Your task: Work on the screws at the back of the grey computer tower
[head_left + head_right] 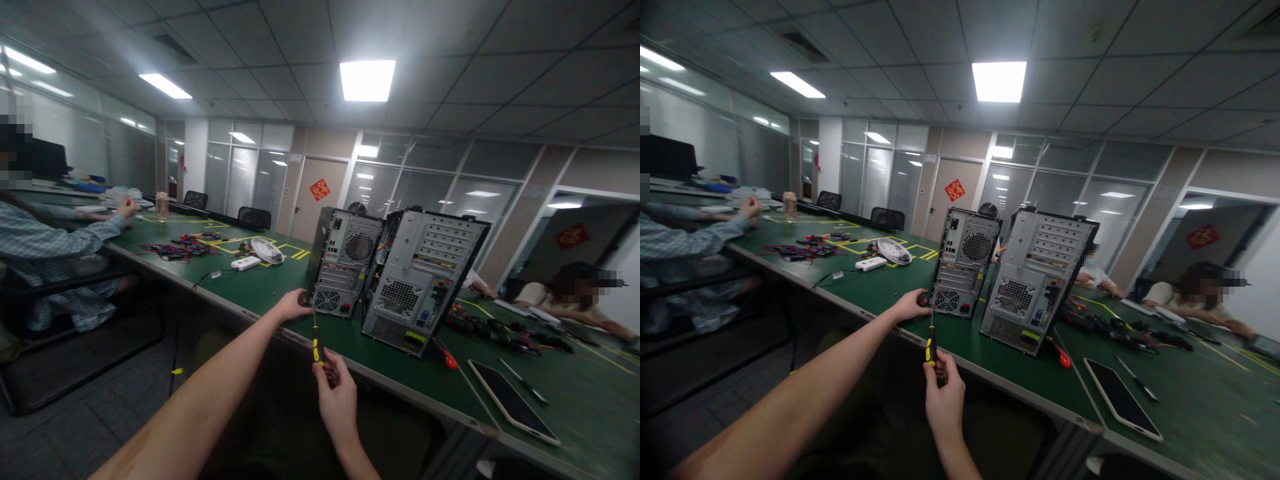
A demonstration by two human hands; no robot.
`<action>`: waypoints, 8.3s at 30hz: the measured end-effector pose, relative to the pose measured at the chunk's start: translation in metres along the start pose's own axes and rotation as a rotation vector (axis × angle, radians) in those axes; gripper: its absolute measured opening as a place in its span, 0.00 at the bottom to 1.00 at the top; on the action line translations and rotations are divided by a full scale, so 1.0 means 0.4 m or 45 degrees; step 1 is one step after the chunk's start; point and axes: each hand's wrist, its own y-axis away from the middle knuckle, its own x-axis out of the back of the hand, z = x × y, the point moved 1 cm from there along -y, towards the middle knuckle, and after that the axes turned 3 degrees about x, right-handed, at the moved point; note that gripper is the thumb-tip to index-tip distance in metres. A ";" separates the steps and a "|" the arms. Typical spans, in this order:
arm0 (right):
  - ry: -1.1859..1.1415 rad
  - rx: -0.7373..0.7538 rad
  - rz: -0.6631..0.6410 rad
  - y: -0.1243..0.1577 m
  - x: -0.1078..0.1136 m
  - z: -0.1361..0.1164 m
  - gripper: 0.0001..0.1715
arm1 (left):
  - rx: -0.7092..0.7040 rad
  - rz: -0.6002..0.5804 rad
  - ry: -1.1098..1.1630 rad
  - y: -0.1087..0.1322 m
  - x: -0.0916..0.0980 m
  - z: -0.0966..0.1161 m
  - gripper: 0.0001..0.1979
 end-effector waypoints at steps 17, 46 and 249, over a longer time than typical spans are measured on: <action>-0.067 -0.103 -0.006 0.001 0.001 0.007 0.26 | -0.019 0.010 0.005 0.002 -0.002 0.002 0.39; -0.109 -0.106 0.016 -0.004 0.000 -0.011 0.26 | -0.008 0.011 0.036 -0.007 -0.007 -0.013 0.39; 0.466 0.466 -0.078 0.000 0.009 -0.018 0.17 | -0.039 -0.027 -0.086 0.001 -0.002 0.002 0.40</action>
